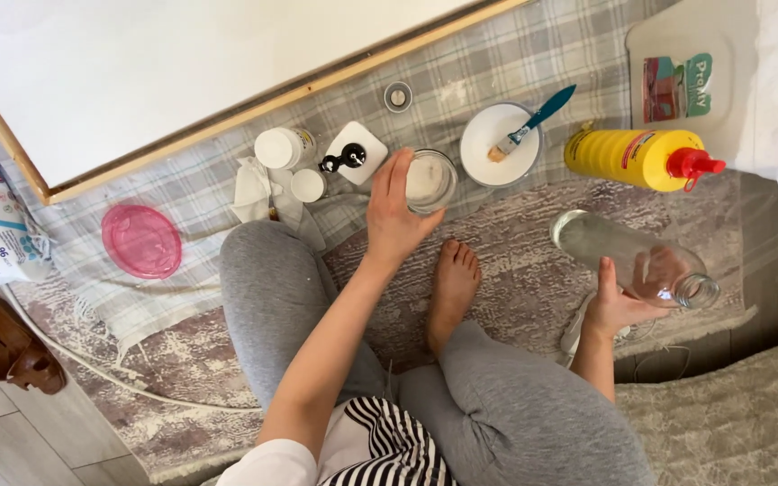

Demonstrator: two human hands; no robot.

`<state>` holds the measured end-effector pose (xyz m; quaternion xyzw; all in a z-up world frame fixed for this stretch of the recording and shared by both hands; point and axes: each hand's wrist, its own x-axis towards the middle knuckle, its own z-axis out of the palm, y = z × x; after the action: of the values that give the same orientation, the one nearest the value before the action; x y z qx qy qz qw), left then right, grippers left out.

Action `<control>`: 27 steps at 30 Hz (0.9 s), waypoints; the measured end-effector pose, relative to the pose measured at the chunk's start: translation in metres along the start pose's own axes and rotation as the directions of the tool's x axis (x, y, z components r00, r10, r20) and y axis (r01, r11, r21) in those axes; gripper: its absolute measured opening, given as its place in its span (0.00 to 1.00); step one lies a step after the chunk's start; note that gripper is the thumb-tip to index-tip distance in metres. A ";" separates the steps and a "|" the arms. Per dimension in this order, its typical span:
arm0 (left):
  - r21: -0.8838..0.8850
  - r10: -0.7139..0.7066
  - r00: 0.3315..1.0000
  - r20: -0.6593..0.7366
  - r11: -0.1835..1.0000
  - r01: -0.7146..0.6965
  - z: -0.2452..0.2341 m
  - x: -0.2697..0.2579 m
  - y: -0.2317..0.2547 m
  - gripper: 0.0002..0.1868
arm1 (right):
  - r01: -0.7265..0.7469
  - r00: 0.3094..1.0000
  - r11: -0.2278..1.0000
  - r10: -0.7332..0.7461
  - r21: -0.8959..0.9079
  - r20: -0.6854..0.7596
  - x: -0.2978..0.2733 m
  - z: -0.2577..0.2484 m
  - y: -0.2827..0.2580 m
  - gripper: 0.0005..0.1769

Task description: Preparing and mixing white paint or plaster materials in small jars and containers.

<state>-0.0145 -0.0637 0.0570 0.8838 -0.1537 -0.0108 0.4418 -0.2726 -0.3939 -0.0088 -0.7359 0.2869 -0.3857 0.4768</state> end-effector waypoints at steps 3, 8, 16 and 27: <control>0.000 -0.014 1.000 0.015 1.000 0.014 0.003 -0.011 -0.001 0.52 | 0.013 1.000 0.999 -0.012 -0.049 0.012 -0.012 -0.017 0.012 0.59; -0.023 -0.001 1.000 0.005 1.000 0.001 0.005 -0.006 0.003 0.52 | 0.012 1.000 0.998 -0.011 -0.059 0.008 -0.006 -0.007 0.008 0.59; -0.044 -0.032 0.999 -0.010 0.999 0.032 0.005 -0.010 0.002 0.51 | -0.015 0.999 0.999 0.016 -0.050 0.031 -0.009 -0.007 -0.005 0.58; -0.071 0.005 1.000 0.005 0.997 -0.005 0.006 -0.011 0.007 0.51 | -0.021 0.999 0.999 0.022 -0.039 0.023 -0.005 -0.006 -0.012 0.59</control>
<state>-0.0276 -0.0695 0.0572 0.8670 -0.1565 -0.0173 0.4728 -0.2795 -0.3884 0.0023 -0.7463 0.2967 -0.3662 0.4701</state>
